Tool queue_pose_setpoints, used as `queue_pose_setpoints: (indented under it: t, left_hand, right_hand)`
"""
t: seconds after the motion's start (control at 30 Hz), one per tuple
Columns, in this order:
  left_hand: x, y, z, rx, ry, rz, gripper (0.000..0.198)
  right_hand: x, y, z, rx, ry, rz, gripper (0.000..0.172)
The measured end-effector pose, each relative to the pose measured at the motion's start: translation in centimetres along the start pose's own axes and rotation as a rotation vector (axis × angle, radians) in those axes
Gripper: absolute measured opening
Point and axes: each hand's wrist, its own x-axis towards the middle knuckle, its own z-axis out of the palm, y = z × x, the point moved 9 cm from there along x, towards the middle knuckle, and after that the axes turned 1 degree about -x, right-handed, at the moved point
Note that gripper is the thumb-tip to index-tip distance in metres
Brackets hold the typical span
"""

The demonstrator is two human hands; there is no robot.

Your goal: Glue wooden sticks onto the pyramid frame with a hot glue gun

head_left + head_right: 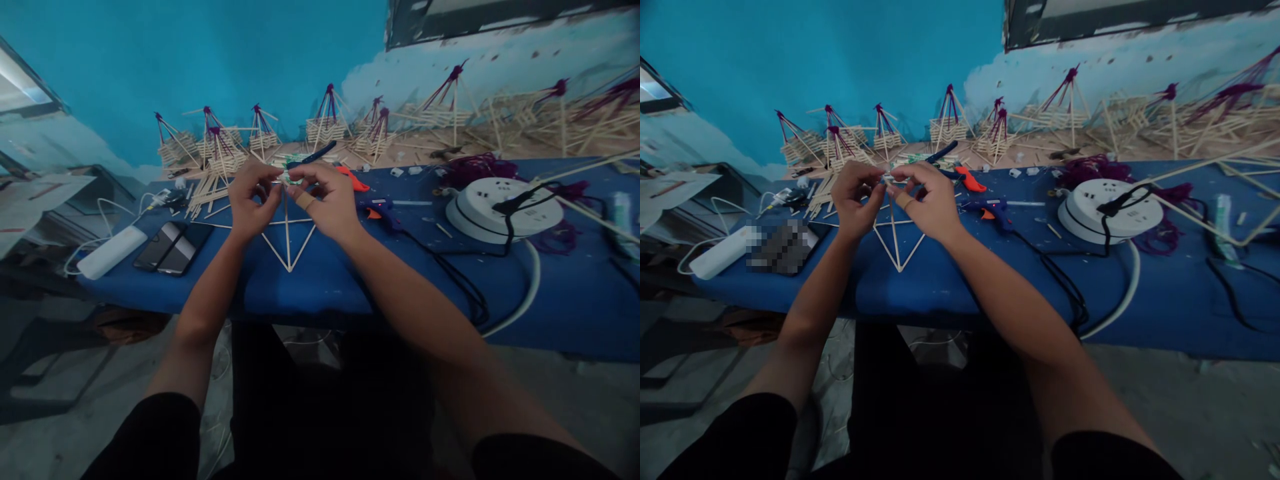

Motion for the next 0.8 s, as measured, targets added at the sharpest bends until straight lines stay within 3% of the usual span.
queue_pose_setpoints:
  t: [0.23, 0.43, 0.8]
  left_hand:
    - [0.0, -0.3, 0.3, -0.006, -0.041, 0.054, 0.043]
    - [0.4, -0.6, -0.1, 0.034, -0.028, 0.118, 0.043]
    - [2.4, -0.5, 0.3, 0.065, -0.188, 0.055, 0.037]
  right_hand:
    - [-0.2, -0.7, 0.1, -0.082, 0.01, -0.023, 0.049]
    - [-0.6, -1.3, 0.0, -0.123, 0.072, -0.107, 0.034]
    - [-0.6, -1.5, -0.2, -0.101, 0.093, -0.109, 0.019]
